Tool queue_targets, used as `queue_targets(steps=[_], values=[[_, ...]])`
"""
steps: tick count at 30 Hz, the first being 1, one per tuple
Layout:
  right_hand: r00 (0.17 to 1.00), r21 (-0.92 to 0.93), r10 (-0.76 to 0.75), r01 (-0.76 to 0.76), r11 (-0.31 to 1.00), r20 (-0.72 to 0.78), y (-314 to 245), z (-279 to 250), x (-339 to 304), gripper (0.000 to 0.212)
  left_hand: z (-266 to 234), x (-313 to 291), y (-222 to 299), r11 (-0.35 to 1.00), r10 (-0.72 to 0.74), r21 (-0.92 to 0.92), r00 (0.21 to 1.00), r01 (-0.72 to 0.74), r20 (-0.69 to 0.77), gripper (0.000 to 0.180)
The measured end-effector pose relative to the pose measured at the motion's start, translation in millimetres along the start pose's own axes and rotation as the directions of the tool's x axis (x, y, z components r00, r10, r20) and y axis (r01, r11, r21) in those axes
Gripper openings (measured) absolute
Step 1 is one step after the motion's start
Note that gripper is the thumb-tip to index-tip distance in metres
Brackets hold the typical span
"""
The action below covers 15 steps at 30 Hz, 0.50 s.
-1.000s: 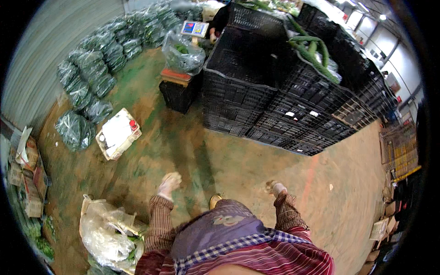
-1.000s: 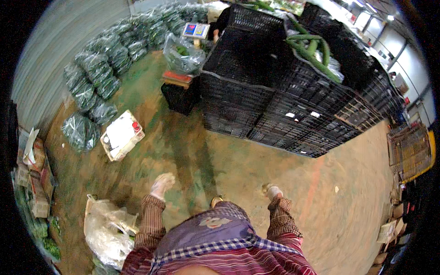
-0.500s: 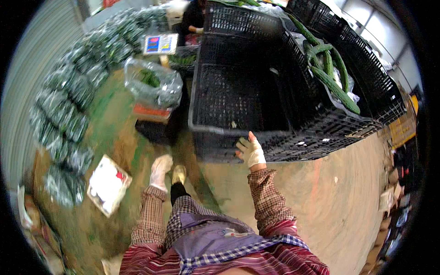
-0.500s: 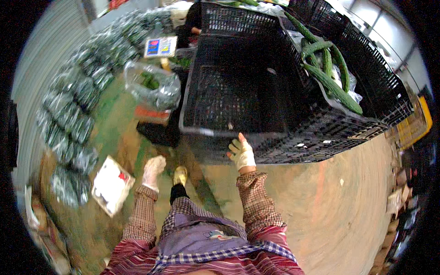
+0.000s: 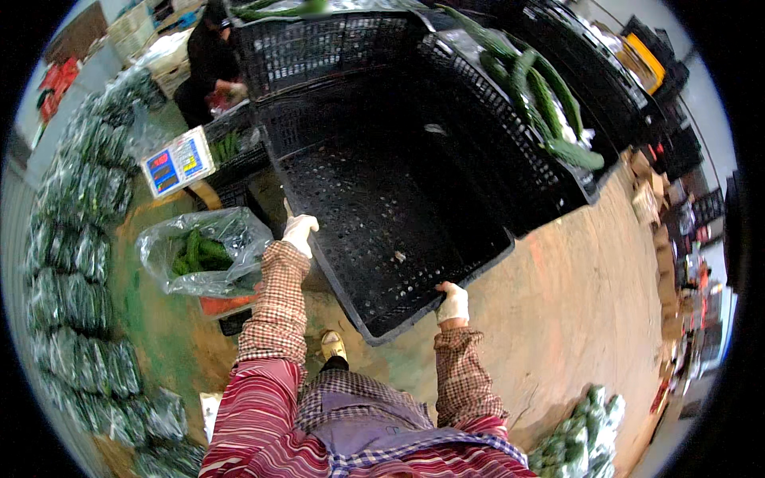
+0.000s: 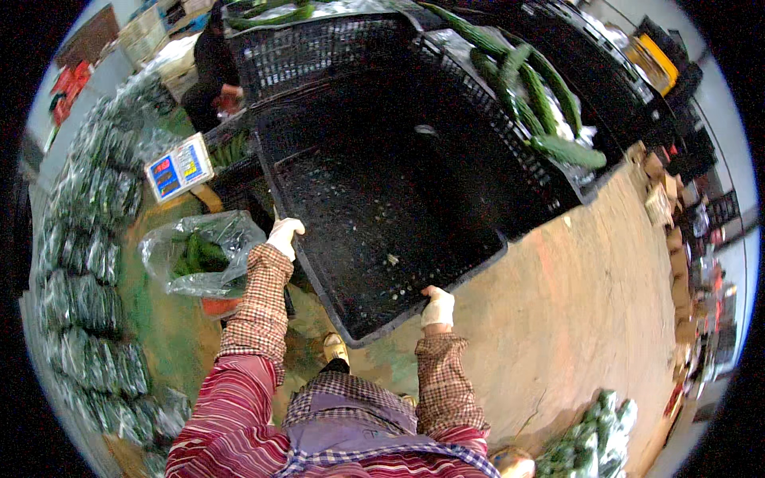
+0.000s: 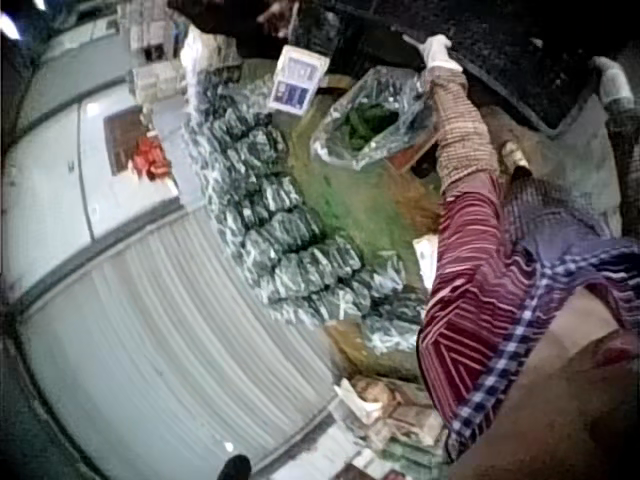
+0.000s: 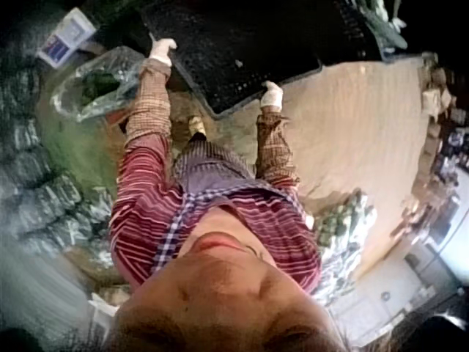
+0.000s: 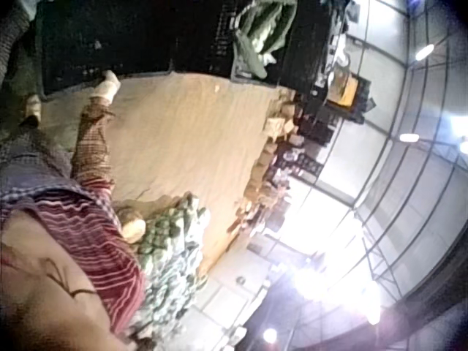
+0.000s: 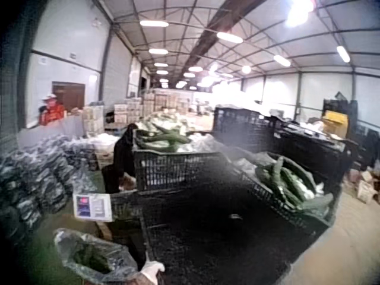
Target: The person sorts and weighs bitter melons, transferring them from large plastic crates into smaller plastic bags using an electronic scale.
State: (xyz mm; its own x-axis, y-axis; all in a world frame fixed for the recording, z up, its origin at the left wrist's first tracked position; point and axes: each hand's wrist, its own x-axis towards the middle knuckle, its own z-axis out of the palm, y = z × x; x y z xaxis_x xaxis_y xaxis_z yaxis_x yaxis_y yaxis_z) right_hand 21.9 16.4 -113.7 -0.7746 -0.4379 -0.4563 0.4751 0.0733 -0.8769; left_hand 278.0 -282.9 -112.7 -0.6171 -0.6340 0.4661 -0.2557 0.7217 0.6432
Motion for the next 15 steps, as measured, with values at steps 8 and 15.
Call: queue_targets(steps=[8, 15], values=[[0.978, 0.141, -0.209, 0.207, 0.968, -0.006, -26, -11, -97, 0.012, -54, -33, 86, 0.955, -0.162, -0.273, 0.973, 0.113, -0.164, 0.015], [0.991, 0.245, -0.131, 0.118, 0.962, 0.037, -21, -172, -196, 0.027, -40, -134, 318, 0.239, -0.809, -0.846, 0.580, 0.477, 0.098, 0.096]])
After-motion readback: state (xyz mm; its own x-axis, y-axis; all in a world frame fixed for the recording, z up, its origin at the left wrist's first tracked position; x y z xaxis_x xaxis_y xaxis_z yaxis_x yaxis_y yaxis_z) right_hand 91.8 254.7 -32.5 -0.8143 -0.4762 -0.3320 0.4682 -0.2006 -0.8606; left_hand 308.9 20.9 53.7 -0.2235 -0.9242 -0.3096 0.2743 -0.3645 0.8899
